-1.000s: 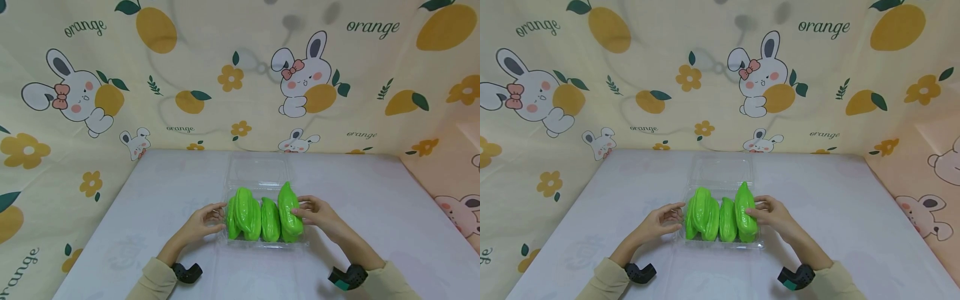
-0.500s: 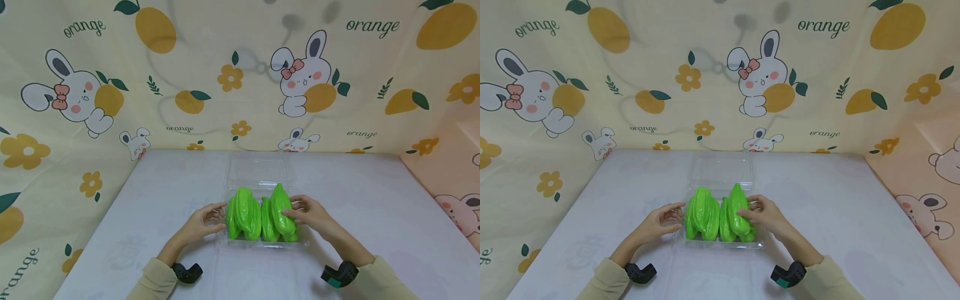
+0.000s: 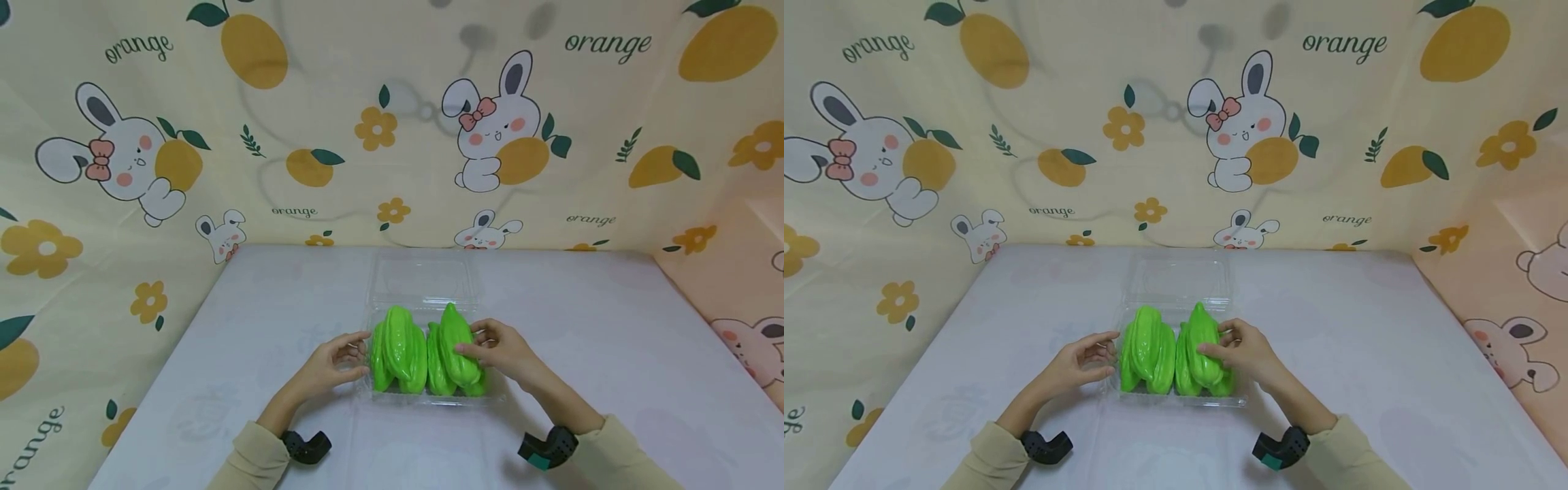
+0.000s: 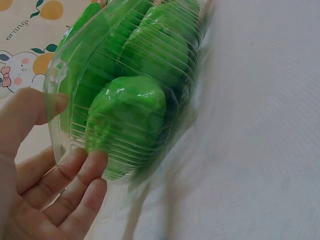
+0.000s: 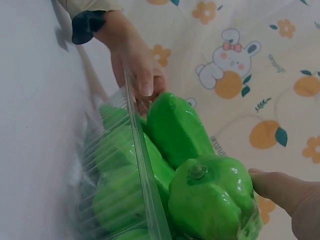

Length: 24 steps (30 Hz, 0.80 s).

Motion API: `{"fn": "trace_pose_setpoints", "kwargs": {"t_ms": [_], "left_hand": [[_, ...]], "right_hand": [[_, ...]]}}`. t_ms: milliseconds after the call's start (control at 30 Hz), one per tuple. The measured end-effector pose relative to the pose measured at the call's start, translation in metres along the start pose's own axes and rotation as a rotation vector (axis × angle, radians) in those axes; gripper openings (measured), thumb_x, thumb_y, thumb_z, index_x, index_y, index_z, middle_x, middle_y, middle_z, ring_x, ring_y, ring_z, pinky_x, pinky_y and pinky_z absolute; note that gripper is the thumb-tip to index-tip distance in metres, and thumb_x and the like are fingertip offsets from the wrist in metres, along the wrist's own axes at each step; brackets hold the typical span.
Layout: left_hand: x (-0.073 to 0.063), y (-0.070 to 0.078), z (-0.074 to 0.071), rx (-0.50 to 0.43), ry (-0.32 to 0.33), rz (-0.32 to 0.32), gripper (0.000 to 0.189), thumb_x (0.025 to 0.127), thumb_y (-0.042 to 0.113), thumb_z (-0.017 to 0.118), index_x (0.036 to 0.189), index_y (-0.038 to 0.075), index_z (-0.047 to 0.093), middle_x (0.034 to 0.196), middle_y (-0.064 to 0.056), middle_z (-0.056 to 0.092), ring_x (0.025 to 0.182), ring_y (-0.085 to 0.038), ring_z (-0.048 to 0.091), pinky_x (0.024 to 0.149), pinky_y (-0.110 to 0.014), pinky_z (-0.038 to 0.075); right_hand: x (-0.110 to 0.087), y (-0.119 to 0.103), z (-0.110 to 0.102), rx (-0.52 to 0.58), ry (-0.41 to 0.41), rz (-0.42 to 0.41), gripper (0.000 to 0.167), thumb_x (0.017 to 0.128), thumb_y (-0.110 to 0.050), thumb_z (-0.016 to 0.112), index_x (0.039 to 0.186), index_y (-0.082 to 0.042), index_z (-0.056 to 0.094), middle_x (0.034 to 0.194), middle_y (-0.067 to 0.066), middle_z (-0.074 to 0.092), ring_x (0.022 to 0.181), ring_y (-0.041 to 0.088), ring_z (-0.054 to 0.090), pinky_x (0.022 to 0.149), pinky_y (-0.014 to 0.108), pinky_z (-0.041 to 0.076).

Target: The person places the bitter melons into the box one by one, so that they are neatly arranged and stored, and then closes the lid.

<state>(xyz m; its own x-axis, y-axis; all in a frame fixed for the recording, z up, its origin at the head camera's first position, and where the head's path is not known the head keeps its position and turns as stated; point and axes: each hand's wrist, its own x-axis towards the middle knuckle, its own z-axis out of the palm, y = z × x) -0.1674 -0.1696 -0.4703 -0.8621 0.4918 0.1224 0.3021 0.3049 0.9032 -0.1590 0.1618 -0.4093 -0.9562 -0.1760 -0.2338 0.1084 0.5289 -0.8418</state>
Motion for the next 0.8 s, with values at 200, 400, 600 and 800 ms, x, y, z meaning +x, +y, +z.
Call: {"fn": "trace_pose_setpoints", "kwargs": {"t_ms": [200,400,600,800], "left_hand": [[-0.0003,0.0003,0.0003,-0.005,-0.002,0.006,0.059,0.087,0.012,0.071,0.138,-0.004,0.046,0.116,-0.023,0.060,0.104,-0.018,0.059,0.096,-0.023,0.052],[-0.0002,0.0017,0.0012,-0.014,0.000,0.015,0.060,0.086,0.010,0.071,0.138,-0.005,0.046,0.115,-0.023,0.060,0.103,-0.016,0.059,0.095,-0.022,0.052],[0.0001,0.0012,0.0015,-0.016,0.002,0.012,0.060,0.086,0.010,0.072,0.138,-0.005,0.047,0.115,-0.023,0.060,0.103,-0.014,0.059,0.095,-0.022,0.052],[0.0002,0.0015,0.0008,-0.011,0.004,-0.001,0.060,0.086,0.012,0.072,0.138,-0.004,0.047,0.115,-0.022,0.060,0.104,-0.017,0.059,0.096,-0.022,0.052]], "right_hand": [[-0.0019,-0.0030,0.0009,-0.006,0.002,0.012,0.060,0.084,-0.032,0.075,0.124,0.005,0.050,0.097,0.011,0.058,0.081,0.016,0.057,0.069,0.027,0.057],[0.0007,-0.0029,0.0009,-0.032,-0.003,0.020,0.062,0.084,-0.035,0.075,0.123,0.006,0.050,0.087,0.007,0.057,0.071,0.013,0.059,0.063,0.028,0.056],[0.0013,-0.0015,-0.0006,-0.021,-0.049,0.020,0.064,0.087,-0.034,0.071,0.127,0.009,0.045,0.075,0.004,0.057,0.050,0.011,0.061,0.055,0.032,0.059],[0.0020,0.0000,-0.0017,-0.037,-0.055,0.010,0.068,0.086,-0.036,0.072,0.128,0.010,0.044,0.077,0.006,0.060,0.051,0.010,0.062,0.055,0.033,0.060]]}}
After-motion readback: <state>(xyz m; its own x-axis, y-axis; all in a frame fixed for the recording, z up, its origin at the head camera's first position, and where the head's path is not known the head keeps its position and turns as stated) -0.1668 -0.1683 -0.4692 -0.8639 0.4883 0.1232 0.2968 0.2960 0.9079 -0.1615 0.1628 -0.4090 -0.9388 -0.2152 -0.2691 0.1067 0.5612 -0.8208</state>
